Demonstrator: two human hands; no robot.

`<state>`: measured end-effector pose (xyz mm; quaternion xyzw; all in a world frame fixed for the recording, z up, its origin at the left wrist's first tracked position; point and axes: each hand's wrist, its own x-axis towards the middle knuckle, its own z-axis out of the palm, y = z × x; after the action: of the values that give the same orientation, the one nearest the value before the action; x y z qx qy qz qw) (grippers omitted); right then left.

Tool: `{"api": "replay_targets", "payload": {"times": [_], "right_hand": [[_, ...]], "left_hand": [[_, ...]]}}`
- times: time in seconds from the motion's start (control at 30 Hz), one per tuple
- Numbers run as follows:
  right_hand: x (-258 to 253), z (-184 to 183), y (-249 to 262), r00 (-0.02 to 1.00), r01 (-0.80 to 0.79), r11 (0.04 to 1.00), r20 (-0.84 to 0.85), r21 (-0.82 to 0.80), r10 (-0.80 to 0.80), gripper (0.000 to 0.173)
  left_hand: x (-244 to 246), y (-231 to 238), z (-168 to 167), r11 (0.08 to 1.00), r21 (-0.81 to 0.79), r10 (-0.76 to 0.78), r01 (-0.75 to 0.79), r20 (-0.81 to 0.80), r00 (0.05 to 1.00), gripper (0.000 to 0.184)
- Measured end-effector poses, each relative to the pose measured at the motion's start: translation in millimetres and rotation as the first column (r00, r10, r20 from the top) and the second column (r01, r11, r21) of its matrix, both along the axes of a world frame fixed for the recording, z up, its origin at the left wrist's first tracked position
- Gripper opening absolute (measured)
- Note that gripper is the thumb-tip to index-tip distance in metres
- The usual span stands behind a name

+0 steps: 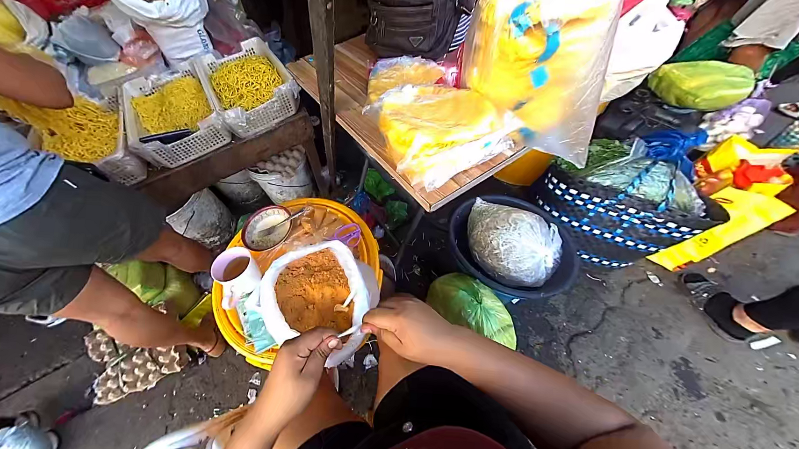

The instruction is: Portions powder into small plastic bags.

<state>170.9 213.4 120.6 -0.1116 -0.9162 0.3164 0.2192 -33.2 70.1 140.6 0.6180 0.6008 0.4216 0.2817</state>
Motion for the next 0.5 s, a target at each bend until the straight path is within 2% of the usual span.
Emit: {"api": "replay_targets", "payload": {"times": [0.07, 0.1, 0.13, 0.17, 0.2, 0.27, 0.33, 0.37, 0.4, 0.43, 0.5], "right_hand": [[-17, -3, 4, 0.989, 0.089, 0.988, -0.131, 0.126, -0.072, 0.022], [-22, 1, 4, 0.978, 0.08, 0.993, -0.2, 0.087, -0.061, 0.02], [-24, 8, 2, 0.957, 0.002, 0.999, -0.289, -0.045, -0.014, 0.021], [-24, 15, -1, 0.923, -0.128, 0.966, -0.383, -0.225, 0.033, 0.021], [-22, 21, -4, 0.894, -0.249, 0.883, -0.444, -0.397, 0.052, 0.021], [-18, 26, -9, 0.893, -0.349, 0.677, -0.449, -0.648, 0.031, 0.018], [-18, 22, -11, 0.932, -0.308, 0.519, -0.363, -0.798, -0.006, 0.007], [-18, 21, -12, 0.952, -0.257, 0.476, -0.305, -0.841, -0.026, 0.005], [-18, 21, -13, 0.967, -0.195, 0.465, -0.249, -0.864, -0.058, 0.007], [-17, 19, -14, 0.97, -0.14, 0.495, -0.219, -0.858, -0.104, 0.01], [-17, 17, -20, 0.953, -0.025, 0.628, -0.209, -0.778, -0.22, 0.014]], "left_hand": [[22, -1, 7, 1.0, -0.006, -0.006, 0.007, 0.21, 0.978, 0.024], [32, -2, 6, 0.996, -0.005, -0.081, 0.086, 0.295, 0.952, 0.024], [39, -3, 1, 0.983, 0.0, -0.172, 0.184, 0.353, 0.92, 0.024], [42, -2, -6, 0.965, -0.001, -0.238, 0.261, 0.406, 0.882, 0.024], [40, 0, -13, 0.961, -0.014, -0.242, 0.277, 0.446, 0.862, 0.023], [30, 5, -17, 0.987, -0.095, -0.069, 0.132, 0.494, 0.867, 0.016], [18, 9, -7, 0.994, -0.107, 0.059, -0.006, 0.505, 0.861, 0.014], [15, 10, -3, 0.995, -0.089, 0.081, -0.041, 0.506, 0.859, 0.014], [15, 10, 1, 0.996, -0.067, 0.081, -0.055, 0.499, 0.863, 0.014], [18, 9, 5, 0.998, -0.04, 0.069, -0.057, 0.465, 0.883, 0.013], [29, 6, 9, 0.996, 0.026, 0.077, -0.089, 0.298, 0.951, 0.014]]}}
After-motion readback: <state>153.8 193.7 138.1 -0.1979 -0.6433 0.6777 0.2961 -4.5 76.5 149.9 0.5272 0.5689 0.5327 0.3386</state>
